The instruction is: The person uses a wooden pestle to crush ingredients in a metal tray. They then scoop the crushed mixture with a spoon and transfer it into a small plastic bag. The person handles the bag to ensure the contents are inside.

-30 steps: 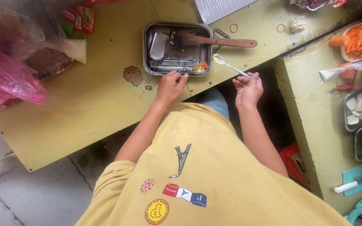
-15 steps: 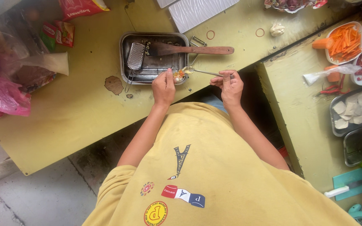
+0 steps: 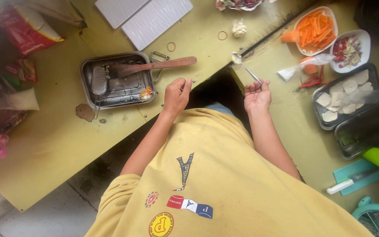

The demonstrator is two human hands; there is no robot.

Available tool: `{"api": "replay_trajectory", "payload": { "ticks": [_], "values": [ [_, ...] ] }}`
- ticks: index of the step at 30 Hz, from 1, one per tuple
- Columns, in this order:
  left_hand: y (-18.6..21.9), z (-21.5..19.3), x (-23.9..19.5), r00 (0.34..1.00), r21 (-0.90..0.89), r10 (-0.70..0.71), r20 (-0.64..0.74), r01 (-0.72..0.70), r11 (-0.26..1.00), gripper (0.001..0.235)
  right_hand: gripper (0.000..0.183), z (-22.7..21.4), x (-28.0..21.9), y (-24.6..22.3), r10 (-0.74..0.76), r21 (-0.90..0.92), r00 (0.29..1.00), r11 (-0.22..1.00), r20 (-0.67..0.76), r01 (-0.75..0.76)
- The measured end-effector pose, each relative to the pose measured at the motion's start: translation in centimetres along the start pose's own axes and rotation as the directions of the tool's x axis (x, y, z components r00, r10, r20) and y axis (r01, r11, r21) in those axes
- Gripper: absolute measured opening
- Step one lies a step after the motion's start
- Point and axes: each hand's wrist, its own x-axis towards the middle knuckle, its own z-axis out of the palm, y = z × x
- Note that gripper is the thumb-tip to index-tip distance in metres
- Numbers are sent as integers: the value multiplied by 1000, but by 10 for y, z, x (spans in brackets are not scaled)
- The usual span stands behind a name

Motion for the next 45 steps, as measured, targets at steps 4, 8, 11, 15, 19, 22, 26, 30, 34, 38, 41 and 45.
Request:
{"api": "replay_trajectory", "payload": {
  "ticks": [4,8,11,15,19,22,26,30,34,38,41,45],
  "values": [
    [17,36,4,992,-87,-42,118,52,995,42,30,-47,17,-44,-38,122,995,991,-96,49],
    [26,56,5,983,-71,9,182,4,998,44,31,-76,22,-67,-86,142,985,984,-152,108],
    [29,69,6,976,-58,-18,216,32,998,43,31,-87,21,-74,-69,152,981,984,-179,97],
    [30,75,4,968,-38,-49,246,60,997,43,29,-93,19,-69,-41,197,984,978,-176,75],
    [29,77,4,967,-53,-55,247,70,996,43,29,-92,18,-62,-52,197,989,977,-140,79],
    [26,73,3,966,-59,-51,252,68,996,42,29,-88,12,-55,-67,191,993,978,-95,84],
    [23,65,3,975,-23,-40,220,46,999,38,26,-66,-6,-50,6,21,992,1000,127,-9],
    [16,46,0,984,-24,8,180,-3,1000,33,32,-17,-43,-31,180,-274,875,960,449,-57],
    [5,19,-9,986,-155,-46,163,72,985,24,39,40,-87,10,357,-465,720,883,595,-54],
    [-14,-25,-23,995,-274,-31,99,57,960,22,38,89,-133,70,528,-574,562,811,637,-112],
    [-34,-64,-39,994,-340,-87,-72,58,939,20,34,118,-164,125,625,-676,480,732,615,-88],
    [-69,-120,-68,951,-493,-190,-245,46,869,16,26,137,-200,203,746,-820,390,571,540,43]
  ]
}}
